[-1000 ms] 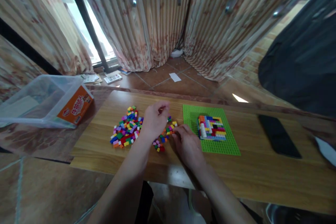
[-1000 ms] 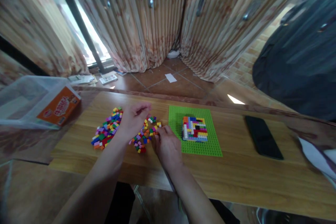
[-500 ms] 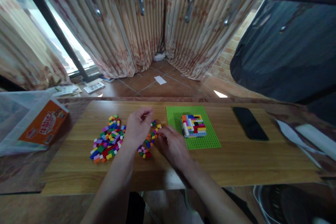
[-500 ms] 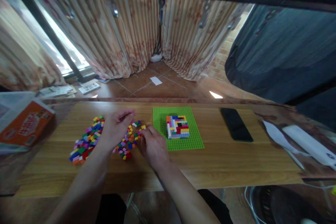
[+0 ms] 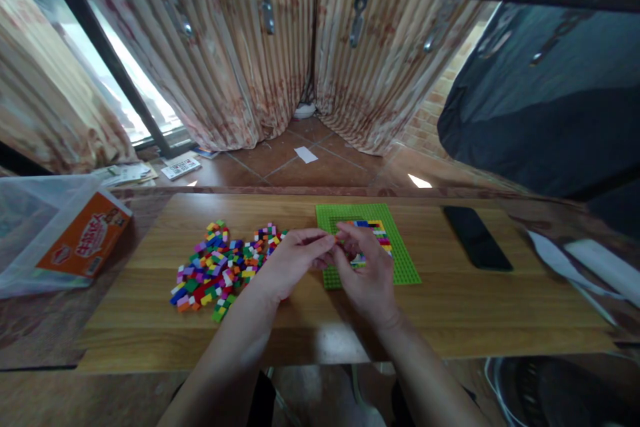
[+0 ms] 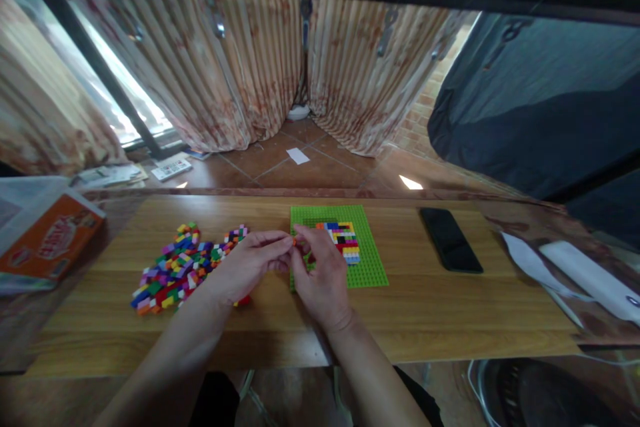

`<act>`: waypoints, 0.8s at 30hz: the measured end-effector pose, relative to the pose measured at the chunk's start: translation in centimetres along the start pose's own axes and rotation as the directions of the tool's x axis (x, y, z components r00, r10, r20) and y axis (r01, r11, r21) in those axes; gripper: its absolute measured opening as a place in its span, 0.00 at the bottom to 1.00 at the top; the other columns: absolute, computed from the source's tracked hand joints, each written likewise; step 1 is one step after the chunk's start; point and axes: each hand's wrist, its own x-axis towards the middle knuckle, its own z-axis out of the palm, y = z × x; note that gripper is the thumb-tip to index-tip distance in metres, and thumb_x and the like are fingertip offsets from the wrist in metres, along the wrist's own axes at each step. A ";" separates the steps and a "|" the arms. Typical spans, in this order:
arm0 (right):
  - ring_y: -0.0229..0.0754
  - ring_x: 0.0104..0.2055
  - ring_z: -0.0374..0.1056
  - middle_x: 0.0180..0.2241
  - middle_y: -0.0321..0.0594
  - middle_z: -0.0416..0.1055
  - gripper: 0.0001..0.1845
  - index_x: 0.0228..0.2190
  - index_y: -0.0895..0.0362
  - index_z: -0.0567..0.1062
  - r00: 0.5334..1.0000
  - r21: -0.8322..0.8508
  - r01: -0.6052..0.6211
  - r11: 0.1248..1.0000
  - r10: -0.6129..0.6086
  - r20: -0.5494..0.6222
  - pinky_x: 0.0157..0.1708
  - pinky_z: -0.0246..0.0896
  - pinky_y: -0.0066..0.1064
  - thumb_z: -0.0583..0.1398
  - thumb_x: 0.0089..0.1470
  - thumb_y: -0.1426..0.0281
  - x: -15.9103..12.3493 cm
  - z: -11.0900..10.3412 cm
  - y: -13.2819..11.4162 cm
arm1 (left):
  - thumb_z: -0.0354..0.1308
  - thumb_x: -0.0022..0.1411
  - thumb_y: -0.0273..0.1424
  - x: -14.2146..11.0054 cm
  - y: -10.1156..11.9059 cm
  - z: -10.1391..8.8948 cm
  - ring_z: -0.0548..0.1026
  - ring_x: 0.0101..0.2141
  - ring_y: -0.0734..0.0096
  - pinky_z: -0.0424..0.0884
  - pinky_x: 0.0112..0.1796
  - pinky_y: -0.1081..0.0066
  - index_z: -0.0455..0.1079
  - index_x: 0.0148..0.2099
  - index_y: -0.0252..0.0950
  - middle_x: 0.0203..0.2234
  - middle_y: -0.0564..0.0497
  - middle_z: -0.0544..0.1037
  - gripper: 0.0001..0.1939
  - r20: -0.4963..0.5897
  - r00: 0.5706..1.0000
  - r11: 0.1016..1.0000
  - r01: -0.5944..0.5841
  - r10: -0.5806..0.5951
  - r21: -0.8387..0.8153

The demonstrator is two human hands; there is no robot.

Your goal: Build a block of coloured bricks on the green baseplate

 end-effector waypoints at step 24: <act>0.44 0.42 0.70 0.41 0.44 0.73 0.12 0.33 0.53 0.82 0.947 -0.131 -0.291 0.948 0.305 0.104 0.36 0.67 0.35 0.62 0.54 0.60 0.9 -7.3 6.0 | 0.60 0.58 0.33 0.6 -0.3 0.4 0.74 0.27 0.76 0.67 0.30 0.75 0.75 0.35 0.33 0.29 0.50 0.79 0.08 -0.081 0.997 0.964 0.025 -0.004 0.265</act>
